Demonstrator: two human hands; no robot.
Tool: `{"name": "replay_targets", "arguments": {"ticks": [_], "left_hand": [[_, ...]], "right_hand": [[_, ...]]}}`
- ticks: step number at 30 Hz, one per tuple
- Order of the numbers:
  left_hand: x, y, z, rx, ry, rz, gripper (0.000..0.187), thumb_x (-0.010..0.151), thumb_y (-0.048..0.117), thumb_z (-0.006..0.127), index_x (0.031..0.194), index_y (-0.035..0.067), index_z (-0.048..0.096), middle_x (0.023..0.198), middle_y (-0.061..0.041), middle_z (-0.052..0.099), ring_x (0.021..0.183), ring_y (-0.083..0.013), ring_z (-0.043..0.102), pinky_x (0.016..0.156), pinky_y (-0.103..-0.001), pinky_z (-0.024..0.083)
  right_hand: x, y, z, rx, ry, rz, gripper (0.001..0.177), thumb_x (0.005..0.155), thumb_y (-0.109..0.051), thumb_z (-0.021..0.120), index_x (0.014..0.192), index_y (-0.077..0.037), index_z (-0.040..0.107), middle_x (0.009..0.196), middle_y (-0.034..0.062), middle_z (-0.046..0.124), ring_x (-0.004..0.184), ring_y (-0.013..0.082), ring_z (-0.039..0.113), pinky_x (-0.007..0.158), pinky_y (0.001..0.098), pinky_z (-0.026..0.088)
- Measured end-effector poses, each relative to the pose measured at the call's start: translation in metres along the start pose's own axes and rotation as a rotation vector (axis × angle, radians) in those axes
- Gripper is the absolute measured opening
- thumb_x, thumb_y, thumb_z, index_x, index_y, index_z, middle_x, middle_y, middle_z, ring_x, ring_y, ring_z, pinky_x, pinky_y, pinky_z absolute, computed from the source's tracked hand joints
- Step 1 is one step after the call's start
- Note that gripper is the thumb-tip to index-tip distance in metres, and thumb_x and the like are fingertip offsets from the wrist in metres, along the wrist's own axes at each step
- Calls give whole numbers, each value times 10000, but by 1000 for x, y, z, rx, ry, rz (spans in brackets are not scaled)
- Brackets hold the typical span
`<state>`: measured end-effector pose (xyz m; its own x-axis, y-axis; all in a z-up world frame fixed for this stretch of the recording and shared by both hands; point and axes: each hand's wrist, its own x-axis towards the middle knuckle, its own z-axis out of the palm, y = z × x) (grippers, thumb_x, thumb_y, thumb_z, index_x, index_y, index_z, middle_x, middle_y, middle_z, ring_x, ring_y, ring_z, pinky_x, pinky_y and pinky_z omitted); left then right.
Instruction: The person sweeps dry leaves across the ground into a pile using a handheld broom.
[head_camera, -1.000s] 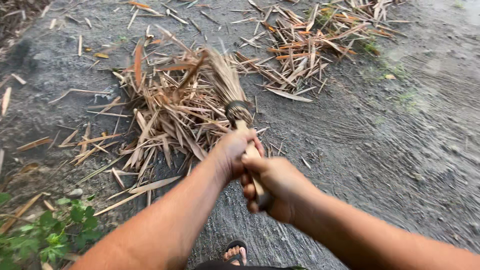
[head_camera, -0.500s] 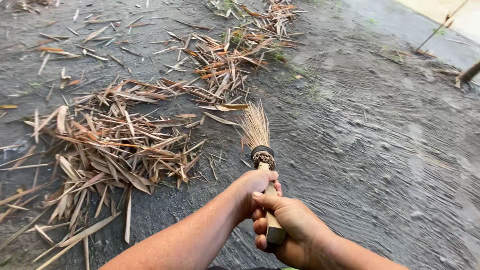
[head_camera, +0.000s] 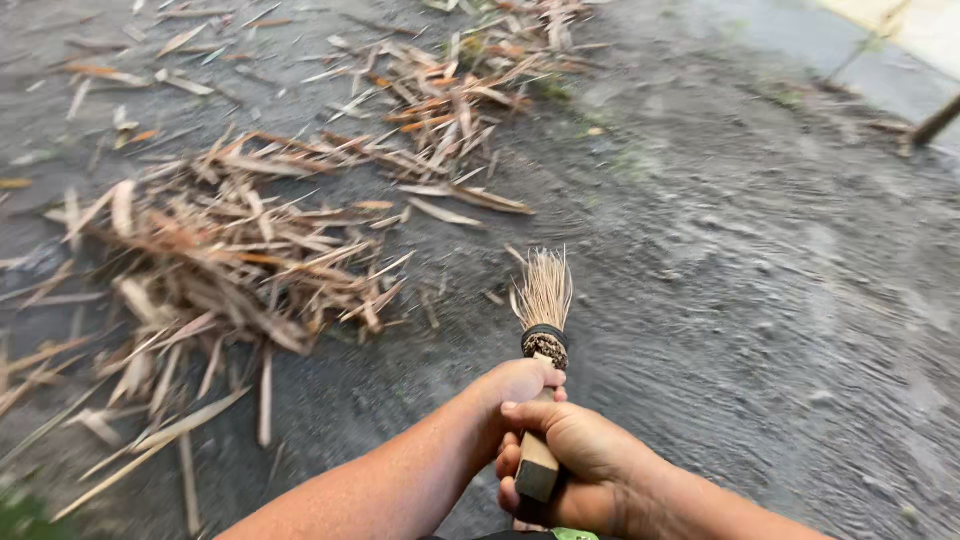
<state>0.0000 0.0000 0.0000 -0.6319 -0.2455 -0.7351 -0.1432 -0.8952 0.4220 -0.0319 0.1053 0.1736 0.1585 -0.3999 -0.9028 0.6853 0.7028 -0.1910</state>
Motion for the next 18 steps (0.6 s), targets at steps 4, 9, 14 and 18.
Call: {"name": "replay_targets", "arguments": {"ticks": [4, 9, 14, 18], "left_hand": [[-48, -37, -105, -212, 191, 63, 99, 969, 109, 622, 905, 56, 568, 721, -52, 594, 610, -154, 573, 559, -314, 492], [-140, -22, -250, -30, 407, 208, 223, 977, 203, 578, 813, 52, 592, 706, -60, 615, 597, -177, 583, 579, -337, 508], [-192, 33, -275, -28, 509, 372, 199, 972, 205, 583, 824, 72, 585, 702, -37, 606, 586, -157, 562, 553, -333, 487], [-203, 41, -218, -257, 354, 428, 167, 959, 172, 600, 851, 53, 555, 700, -57, 578, 563, -170, 562, 521, -337, 487]], "right_hand": [[42, 52, 54, -189, -137, 203, 155, 983, -217, 609, 942, -86, 539, 672, 50, 563, 572, 185, 569, 553, 392, 530], [93, 112, 150, -427, -326, 192, 100, 972, -181, 613, 927, -95, 586, 675, 40, 588, 572, 181, 600, 537, 370, 545], [118, 111, 209, -377, -456, 51, 61, 960, -163, 613, 943, -115, 578, 679, 17, 588, 562, 138, 596, 525, 344, 537], [85, 103, 189, -327, -415, -67, 97, 950, -174, 606, 953, -95, 549, 660, 18, 554, 532, 135, 551, 480, 333, 492]]}}
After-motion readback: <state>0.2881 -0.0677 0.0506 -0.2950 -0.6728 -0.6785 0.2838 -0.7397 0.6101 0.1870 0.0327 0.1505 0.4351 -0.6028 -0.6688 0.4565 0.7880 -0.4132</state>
